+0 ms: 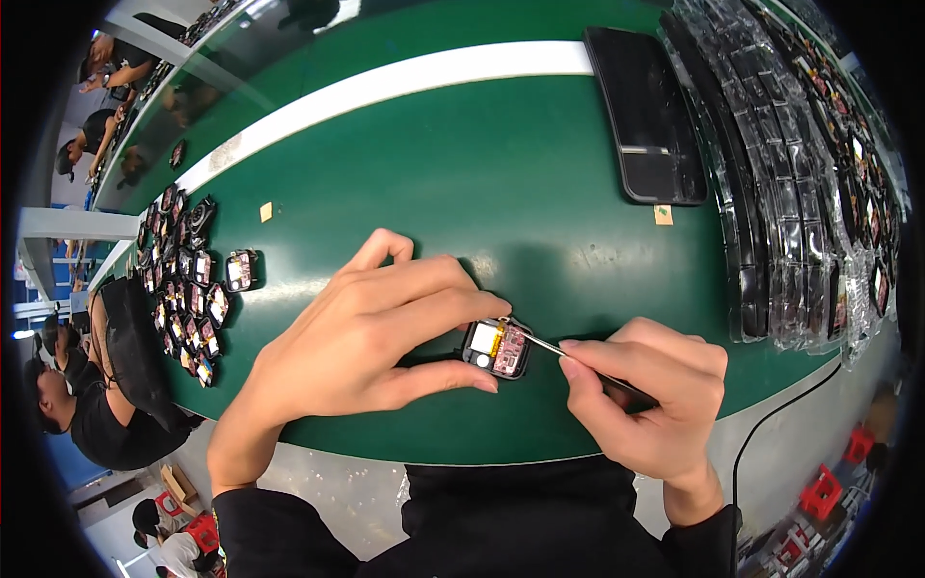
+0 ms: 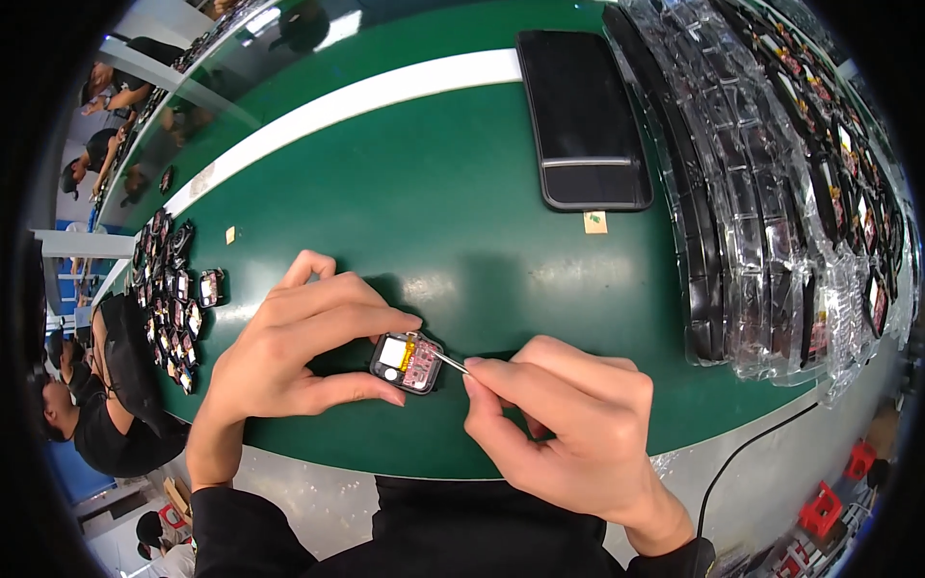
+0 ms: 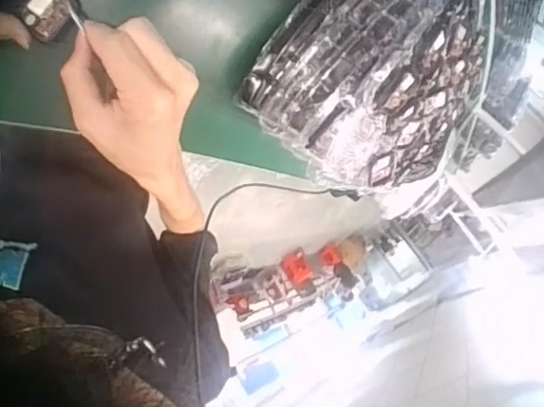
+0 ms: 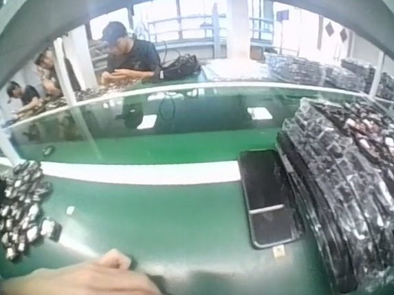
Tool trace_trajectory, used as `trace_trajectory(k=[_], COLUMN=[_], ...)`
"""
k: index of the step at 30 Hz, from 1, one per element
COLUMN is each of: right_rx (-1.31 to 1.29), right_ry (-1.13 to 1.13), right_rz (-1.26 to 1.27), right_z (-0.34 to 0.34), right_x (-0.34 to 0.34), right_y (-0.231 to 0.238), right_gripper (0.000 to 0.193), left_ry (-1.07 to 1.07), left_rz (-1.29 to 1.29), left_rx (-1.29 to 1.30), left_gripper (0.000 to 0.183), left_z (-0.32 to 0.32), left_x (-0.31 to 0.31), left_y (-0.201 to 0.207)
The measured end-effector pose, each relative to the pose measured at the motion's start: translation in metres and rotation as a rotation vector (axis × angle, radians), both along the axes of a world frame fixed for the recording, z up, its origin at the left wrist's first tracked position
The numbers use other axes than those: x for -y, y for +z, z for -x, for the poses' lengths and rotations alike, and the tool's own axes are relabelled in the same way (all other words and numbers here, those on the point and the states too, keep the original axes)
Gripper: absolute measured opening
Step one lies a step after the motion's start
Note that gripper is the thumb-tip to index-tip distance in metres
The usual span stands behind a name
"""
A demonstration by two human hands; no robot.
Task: Assembling and inspecting small electronic smartwatch components at a factory workbench using tweezers.
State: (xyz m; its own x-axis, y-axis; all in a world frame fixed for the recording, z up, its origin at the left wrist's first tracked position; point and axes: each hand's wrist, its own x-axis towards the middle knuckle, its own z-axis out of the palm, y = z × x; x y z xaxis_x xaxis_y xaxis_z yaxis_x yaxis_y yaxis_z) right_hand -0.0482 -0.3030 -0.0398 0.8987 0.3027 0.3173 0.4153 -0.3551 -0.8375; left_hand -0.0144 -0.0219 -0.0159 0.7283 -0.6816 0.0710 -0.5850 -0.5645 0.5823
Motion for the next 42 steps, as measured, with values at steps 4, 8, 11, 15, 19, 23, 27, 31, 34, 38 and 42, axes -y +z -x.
trace_trajectory(k=[4, 8, 11, 15, 19, 23, 27, 31, 34, 38, 42], right_rx=[0.045, 0.069, 0.065, 0.099, 0.240, 0.298, 0.316, 0.305, 0.320, 0.354, 0.378], right_ry=[0.014, -0.003, 0.010, -0.011, -0.037, -0.016, 0.004, 0.008, 0.004, -0.005, 0.000], right_rz=[0.032, 0.020, 0.032, 0.037, 0.035, 0.052, 0.067, 0.064, 0.075, 0.093, 0.117], right_z=[-0.002, -0.002, -0.003, -0.002, -0.001, -0.001, -0.002, -0.001, -0.001, -0.001, 0.000], right_x=[-0.003, -0.007, -0.004, -0.003, -0.007, -0.010, -0.010, -0.009, -0.009, -0.010, -0.010], right_y=[-0.003, -0.007, -0.004, -0.006, -0.011, -0.014, -0.016, -0.015, -0.014, -0.015, -0.016], right_gripper=[0.020, 0.021, 0.021, 0.023, 0.026, 0.029, 0.031, 0.031, 0.031, 0.030, 0.030], left_ry=[-0.014, -0.011, -0.008, 0.032, 0.021, 0.001, -0.023, -0.034, -0.033, -0.029, -0.038], left_rz=[0.018, 0.028, 0.026, 0.045, 0.029, -0.008, -0.001, 0.032, 0.030, 0.025, 0.026], left_rx=[0.018, 0.026, 0.022, -0.017, -0.014, 0.002, 0.011, -0.031, -0.055, -0.047, -0.021], left_gripper=[0.061, 0.062, 0.063, 0.062, 0.062, 0.062, 0.061, 0.062, 0.062, 0.062, 0.063], left_z=[-0.002, -0.003, -0.002, -0.003, -0.005, -0.005, -0.007, -0.012, -0.011, -0.010, -0.011], left_x=[0.002, 0.001, -0.001, 0.001, -0.001, -0.002, -0.003, -0.006, -0.007, -0.005, -0.004], left_y=[-0.003, -0.003, -0.003, -0.002, -0.001, 0.002, 0.001, 0.000, 0.001, 0.000, 0.000])
